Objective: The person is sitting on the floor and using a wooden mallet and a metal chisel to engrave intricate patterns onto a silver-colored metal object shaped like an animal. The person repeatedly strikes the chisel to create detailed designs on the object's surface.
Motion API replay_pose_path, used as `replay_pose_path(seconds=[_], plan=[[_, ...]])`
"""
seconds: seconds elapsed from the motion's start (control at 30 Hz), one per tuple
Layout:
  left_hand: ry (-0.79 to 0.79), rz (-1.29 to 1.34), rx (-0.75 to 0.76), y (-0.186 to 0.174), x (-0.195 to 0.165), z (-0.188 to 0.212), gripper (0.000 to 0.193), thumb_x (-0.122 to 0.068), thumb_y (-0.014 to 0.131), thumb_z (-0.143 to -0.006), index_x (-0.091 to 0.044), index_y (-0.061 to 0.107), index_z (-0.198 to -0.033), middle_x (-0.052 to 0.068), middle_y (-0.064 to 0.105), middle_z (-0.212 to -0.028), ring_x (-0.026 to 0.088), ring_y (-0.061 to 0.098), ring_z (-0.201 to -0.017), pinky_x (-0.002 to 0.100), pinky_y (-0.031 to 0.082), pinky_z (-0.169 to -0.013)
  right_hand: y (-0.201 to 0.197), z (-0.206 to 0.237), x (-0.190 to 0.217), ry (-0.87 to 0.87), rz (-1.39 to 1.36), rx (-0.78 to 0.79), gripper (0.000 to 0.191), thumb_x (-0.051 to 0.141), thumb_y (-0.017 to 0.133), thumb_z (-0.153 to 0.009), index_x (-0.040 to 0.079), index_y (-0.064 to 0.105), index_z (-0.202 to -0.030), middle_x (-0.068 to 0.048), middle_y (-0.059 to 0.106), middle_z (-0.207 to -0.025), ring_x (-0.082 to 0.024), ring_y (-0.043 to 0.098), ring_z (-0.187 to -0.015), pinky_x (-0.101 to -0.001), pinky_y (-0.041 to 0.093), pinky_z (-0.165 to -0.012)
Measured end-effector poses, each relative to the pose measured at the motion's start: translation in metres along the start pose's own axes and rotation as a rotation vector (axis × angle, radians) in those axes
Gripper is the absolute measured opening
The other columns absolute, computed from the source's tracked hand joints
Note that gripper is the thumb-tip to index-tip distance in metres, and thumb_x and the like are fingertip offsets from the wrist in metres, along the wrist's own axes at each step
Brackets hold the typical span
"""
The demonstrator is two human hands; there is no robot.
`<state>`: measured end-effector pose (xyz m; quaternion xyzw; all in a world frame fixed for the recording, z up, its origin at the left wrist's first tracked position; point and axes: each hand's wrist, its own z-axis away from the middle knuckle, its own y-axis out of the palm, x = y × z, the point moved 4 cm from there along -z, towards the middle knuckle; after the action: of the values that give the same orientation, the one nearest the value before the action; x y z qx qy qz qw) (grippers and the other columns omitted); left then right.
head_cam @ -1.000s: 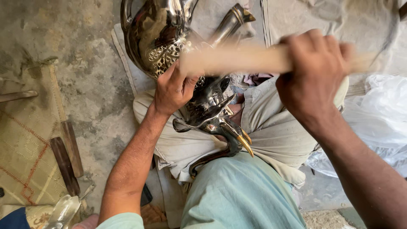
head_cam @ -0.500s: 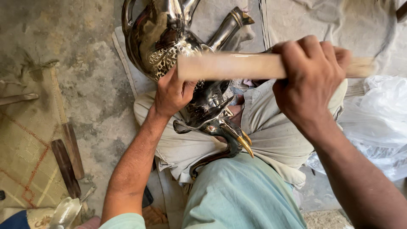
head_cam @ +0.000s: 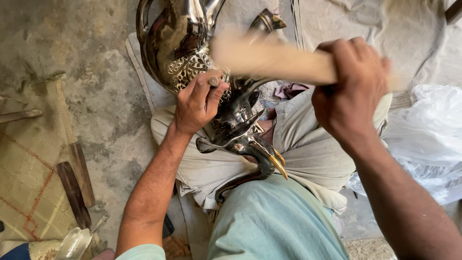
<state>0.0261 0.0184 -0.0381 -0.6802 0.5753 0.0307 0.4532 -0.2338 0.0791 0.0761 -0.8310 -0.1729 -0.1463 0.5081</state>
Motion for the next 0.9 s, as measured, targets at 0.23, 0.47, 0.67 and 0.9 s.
replay_pose_path(seconds=[0.23, 0.47, 0.67, 0.9], plan=[[0.005, -0.001, -0.009, 0.000, -0.003, 0.001, 0.027, -0.012, 0.066, -0.108, -0.001, 0.050, -0.126, 0.017, 0.070, -0.112, 0.029, 0.076, -0.093, 0.036, 0.066, -0.074, 0.000, 0.005, -0.001, -0.054, -0.167, -0.012, 0.023, -0.011, 0.070, -0.086, 0.003, 0.063, -0.102, -0.010, 0.063, -0.091, -0.030, 0.063, -0.084, -0.0407, 0.049, -0.076], [-0.004, 0.016, -0.007, -0.003, -0.005, -0.001, 0.030, -0.011, 0.066, -0.108, 0.000, 0.052, -0.132, 0.023, 0.068, -0.120, 0.032, 0.075, -0.100, 0.037, 0.066, -0.080, -0.005, 0.002, 0.012, -0.203, 0.234, -0.059, 0.028, -0.013, 0.076, -0.071, 0.006, 0.072, -0.091, -0.012, 0.064, -0.082, -0.034, 0.061, -0.071, -0.0485, 0.044, -0.065], [-0.066, 0.012, 0.084, 0.006, 0.005, 0.003, 0.028, -0.013, 0.069, -0.105, -0.002, 0.057, -0.128, 0.015, 0.069, -0.105, 0.026, 0.076, -0.086, 0.032, 0.067, -0.071, -0.003, -0.001, 0.019, -0.180, 0.385, -0.076, 0.013, 0.006, 0.082, -0.082, 0.012, 0.073, -0.089, -0.007, 0.064, -0.082, -0.026, 0.060, -0.072, -0.0449, 0.041, -0.070], [0.023, -0.008, 0.037, 0.001, 0.001, 0.005, 0.031, -0.009, 0.066, -0.103, 0.000, 0.051, -0.129, 0.018, 0.068, -0.108, 0.030, 0.075, -0.093, 0.035, 0.066, -0.077, 0.000, 0.003, 0.009, -0.106, 0.047, 0.000, 0.024, -0.005, 0.071, -0.080, 0.006, 0.066, -0.101, -0.009, 0.064, -0.088, -0.028, 0.061, -0.081, -0.0439, 0.045, -0.074]])
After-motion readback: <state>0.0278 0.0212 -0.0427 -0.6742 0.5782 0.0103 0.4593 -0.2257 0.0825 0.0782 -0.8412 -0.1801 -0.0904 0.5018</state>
